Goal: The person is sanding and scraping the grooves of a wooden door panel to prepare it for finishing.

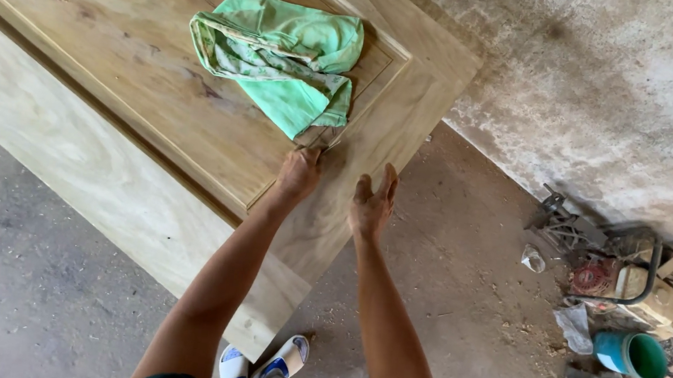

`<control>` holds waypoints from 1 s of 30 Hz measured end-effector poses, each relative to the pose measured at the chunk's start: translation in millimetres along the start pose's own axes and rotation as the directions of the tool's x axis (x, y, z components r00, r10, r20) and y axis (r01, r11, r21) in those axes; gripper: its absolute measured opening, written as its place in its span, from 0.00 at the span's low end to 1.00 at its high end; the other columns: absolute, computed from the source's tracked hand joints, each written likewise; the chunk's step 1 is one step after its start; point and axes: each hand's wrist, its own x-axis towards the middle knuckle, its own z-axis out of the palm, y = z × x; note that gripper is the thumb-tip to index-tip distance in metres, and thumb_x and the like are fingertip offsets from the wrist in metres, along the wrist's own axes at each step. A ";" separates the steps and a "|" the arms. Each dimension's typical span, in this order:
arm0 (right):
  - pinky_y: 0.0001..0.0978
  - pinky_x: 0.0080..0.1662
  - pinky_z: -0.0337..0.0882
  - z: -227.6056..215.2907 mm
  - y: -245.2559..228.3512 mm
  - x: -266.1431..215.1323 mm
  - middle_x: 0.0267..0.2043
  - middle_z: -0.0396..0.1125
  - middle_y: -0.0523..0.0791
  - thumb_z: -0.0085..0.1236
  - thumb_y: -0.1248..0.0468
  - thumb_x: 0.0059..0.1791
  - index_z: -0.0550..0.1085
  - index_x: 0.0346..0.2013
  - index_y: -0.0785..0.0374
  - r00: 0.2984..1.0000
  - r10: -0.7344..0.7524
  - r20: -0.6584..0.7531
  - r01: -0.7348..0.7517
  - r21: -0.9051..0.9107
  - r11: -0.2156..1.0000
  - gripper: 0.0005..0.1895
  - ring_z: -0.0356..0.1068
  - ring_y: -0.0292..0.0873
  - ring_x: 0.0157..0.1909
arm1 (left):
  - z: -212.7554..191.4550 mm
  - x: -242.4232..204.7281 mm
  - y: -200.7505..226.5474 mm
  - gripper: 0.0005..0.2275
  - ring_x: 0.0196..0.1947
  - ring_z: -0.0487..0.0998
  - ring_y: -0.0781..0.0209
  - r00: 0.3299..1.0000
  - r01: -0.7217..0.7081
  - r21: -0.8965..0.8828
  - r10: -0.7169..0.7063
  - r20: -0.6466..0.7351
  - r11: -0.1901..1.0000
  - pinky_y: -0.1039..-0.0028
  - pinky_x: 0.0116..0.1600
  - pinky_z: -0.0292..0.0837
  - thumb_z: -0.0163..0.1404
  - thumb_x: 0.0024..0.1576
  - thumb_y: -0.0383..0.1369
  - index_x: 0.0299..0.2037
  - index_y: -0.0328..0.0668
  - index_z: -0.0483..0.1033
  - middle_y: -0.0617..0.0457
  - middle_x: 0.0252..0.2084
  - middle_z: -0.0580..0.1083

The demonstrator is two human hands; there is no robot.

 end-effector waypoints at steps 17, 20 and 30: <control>0.65 0.70 0.43 1.2 -34.7 37.5 0.76 0.44 0.65 0.59 0.53 0.52 0.56 0.75 0.50 0.870 -0.489 0.055 0.492 -0.147 0.858 0.38 0.40 0.71 0.77 | -53.1 -105.7 -4.6 0.12 0.40 0.84 0.37 0.997 -0.034 0.233 0.048 -0.054 0.972 0.51 0.41 0.83 0.43 0.62 0.34 0.51 0.47 0.79 0.37 0.39 0.79; 0.63 0.68 0.54 20.7 -81.5 79.3 0.70 0.54 0.68 0.57 0.24 0.38 0.50 0.77 0.46 0.814 -0.514 0.269 0.514 0.077 0.854 0.60 0.57 0.74 0.68 | -79.0 -118.1 17.3 0.14 0.38 0.83 0.32 0.993 0.118 0.084 -0.118 -0.003 0.989 0.45 0.43 0.80 0.42 0.66 0.42 0.54 0.53 0.78 0.37 0.36 0.79; 0.59 0.48 0.71 313.9 -144.7 227.1 0.47 0.70 0.61 0.50 0.66 0.45 0.69 0.49 0.67 0.675 -0.446 0.588 0.615 -0.114 0.781 0.18 0.70 0.67 0.46 | -66.7 -111.6 40.5 0.15 0.26 0.84 0.55 0.956 0.271 0.042 -0.263 -0.132 0.962 0.68 0.30 0.85 0.50 0.58 0.27 0.56 0.48 0.78 0.48 0.45 0.81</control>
